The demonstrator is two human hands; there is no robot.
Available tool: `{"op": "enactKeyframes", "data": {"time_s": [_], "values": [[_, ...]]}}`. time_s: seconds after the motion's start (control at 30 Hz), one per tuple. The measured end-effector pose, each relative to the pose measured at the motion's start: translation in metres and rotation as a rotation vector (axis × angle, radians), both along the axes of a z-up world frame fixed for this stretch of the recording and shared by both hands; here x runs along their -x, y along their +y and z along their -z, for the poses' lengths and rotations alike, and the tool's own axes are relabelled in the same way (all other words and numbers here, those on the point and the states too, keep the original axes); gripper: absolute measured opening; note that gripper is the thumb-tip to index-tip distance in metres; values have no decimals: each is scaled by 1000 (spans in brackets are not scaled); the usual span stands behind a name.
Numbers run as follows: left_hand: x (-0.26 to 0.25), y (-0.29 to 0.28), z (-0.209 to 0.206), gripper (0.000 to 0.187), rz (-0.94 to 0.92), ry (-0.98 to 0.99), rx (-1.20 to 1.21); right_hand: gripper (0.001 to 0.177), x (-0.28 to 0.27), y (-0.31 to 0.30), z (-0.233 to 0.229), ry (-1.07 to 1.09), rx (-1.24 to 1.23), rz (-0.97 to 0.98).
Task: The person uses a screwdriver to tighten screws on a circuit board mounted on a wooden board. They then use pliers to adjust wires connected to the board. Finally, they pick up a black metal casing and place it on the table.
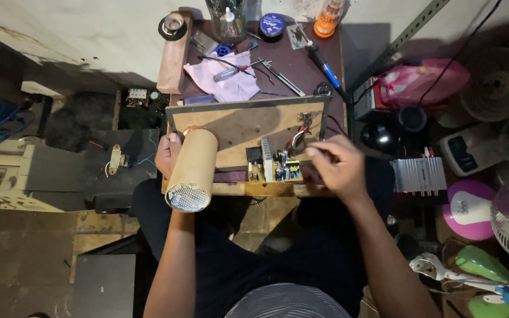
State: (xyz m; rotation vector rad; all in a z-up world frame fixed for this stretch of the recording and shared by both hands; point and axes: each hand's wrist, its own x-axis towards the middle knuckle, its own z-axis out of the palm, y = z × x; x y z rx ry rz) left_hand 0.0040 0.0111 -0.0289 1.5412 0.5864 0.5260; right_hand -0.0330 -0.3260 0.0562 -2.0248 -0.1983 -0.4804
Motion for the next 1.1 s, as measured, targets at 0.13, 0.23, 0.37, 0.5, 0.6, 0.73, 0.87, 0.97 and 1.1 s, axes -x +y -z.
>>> {"op": "enactKeyframes", "data": {"time_s": [0.13, 0.23, 0.37, 0.5, 0.6, 0.73, 0.87, 0.97, 1.1], "values": [[3, -1, -4, 33, 29, -80, -56, 18, -7, 12, -2, 139, -70, -131], [1, 6, 5, 32, 47, -81, -54, 18, -15, 16, 0, 117, -18, -115], [0, 3, -4, 32, 59, -25, -79, 17, -17, 18, -5, 144, -28, -120], [2, -4, -14, 32, 31, -53, -56, 17, -17, 21, -14, 170, -24, -111], [6, -10, -25, 30, 20, -17, -54, 17, -18, 19, -10, 199, 8, -103], [6, -7, -22, 31, 31, -13, -84, 17, -19, 14, -6, 228, 21, -99], [6, -9, -22, 30, 24, -53, -54, 15, -20, 15, -11, 291, 64, -115], [8, -11, -23, 31, 26, -77, -51, 10, -17, 13, -24, 372, 54, -157], [6, -13, -27, 29, 23, -102, -59, 20, -14, 2, -18, 493, 53, -209]]}}
